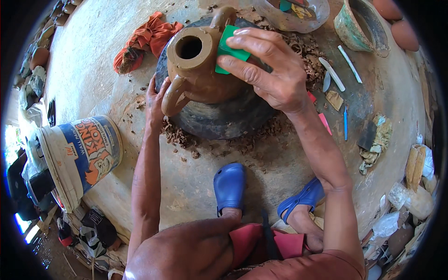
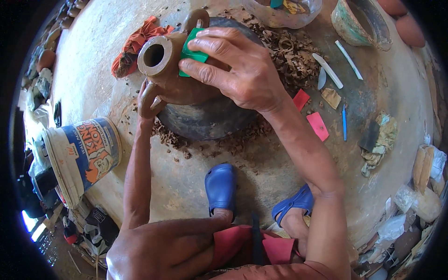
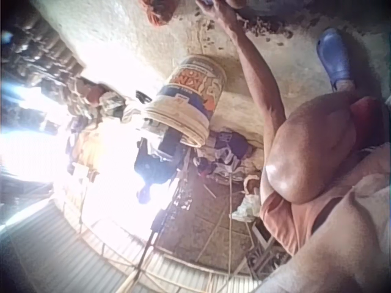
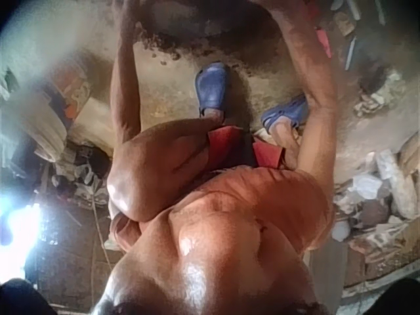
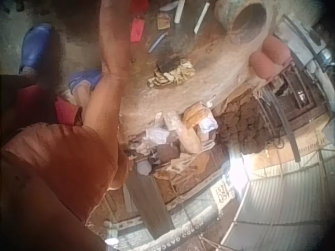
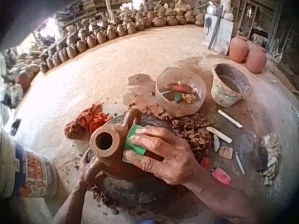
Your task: The person refines a clay vessel on a spinning wheel by smoothing the surface with a green scraper, trimming edges with a pointed tool, and wiping the rim with a wet cloth.
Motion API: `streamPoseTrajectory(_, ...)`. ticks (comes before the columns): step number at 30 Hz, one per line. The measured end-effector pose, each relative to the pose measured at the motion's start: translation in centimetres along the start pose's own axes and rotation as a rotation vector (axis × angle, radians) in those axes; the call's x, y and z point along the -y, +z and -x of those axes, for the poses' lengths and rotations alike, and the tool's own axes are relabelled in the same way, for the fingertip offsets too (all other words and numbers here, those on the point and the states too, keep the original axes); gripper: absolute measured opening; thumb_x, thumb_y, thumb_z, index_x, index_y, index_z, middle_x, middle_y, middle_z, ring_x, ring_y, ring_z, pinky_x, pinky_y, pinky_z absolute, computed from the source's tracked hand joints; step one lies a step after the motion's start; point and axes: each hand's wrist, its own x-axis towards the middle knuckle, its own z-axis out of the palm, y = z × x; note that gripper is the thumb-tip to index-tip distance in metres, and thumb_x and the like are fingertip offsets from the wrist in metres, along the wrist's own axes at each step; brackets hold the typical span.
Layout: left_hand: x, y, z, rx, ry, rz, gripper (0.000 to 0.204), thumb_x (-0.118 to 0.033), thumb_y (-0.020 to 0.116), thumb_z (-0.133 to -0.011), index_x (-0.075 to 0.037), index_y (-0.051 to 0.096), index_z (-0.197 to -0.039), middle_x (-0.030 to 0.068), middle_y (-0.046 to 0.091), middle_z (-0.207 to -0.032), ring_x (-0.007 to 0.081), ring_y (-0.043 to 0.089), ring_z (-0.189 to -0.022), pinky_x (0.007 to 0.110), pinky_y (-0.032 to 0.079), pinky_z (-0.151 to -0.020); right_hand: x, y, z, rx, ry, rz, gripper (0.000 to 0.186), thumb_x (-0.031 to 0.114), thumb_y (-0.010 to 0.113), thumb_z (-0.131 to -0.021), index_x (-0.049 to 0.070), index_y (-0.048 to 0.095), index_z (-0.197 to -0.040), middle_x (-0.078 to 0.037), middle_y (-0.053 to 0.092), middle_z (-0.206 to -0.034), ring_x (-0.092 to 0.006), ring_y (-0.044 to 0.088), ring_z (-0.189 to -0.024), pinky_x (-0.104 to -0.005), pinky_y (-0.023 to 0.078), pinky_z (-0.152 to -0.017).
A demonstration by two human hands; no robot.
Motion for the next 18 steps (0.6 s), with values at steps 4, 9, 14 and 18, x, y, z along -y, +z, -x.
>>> streamPoseTrajectory(4, 0.6, -1.4, -1.2, 0.141, 0.235, -0.1, 0.061, -0.022, 0.083, -0.09, -0.002, 0.06, -0.143, 0.0099, 0.073, -0.126, 0.0177, 0.07, -0.109, 0.034, 0.057, -0.095, 0.3, -0.8, 1.9, 0.115, 0.06, -0.045, 0.033, 0.004, 0.077, -0.077, 0.013, 0.084, -0.108, -0.008, 0.074, -0.113, -0.0305, 0.073, -0.108, -0.0418, 0.065, -0.089)
streamPoseTrajectory(9, -1.2, -0.5, -1.9, 0.109, -0.052, 0.027, 0.069, -0.013, 0.088, -0.074, -0.002, 0.063, -0.137, 0.0069, 0.07, -0.135, 0.0188, 0.068, -0.117, 0.037, 0.051, -0.112, 0.4, -2.5, 2.9, 0.166, 0.171, 0.018, 0.04, -0.004, 0.076, -0.075, 0.011, 0.083, -0.112, -0.009, 0.076, -0.106, -0.0292, 0.074, -0.099, -0.0406, 0.065, -0.08)
streamPoseTrajectory(14, 0.8, -0.8, -2.2, 0.214, 0.107, -0.037, 0.065, -0.021, 0.089, -0.075, -0.003, 0.067, -0.133, 0.0082, 0.07, -0.137, 0.0234, 0.066, -0.125, 0.039, 0.046, -0.118, -1.0, 0.0, -0.4, 0.013, 0.216, 0.15, 0.038, -0.006, 0.075, -0.079, 0.011, 0.081, -0.112, -0.006, 0.077, -0.105, -0.0268, 0.073, -0.09, -0.0389, 0.062, -0.077)
streamPoseTrajectory(18, 1.5, -2.1, -2.1, 0.222, 0.196, -0.02, 0.062, -0.025, 0.087, -0.076, -0.003, 0.069, -0.132, 0.0096, 0.069, -0.138, 0.026, 0.063, -0.13, 0.041, 0.046, -0.117, -0.2, 0.6, -1.8, 0.113, 0.334, 0.019, 0.035, -0.011, 0.073, -0.083, 0.007, 0.08, -0.112, -0.011, 0.078, -0.105, -0.0301, 0.075, -0.095, -0.0389, 0.061, -0.082)
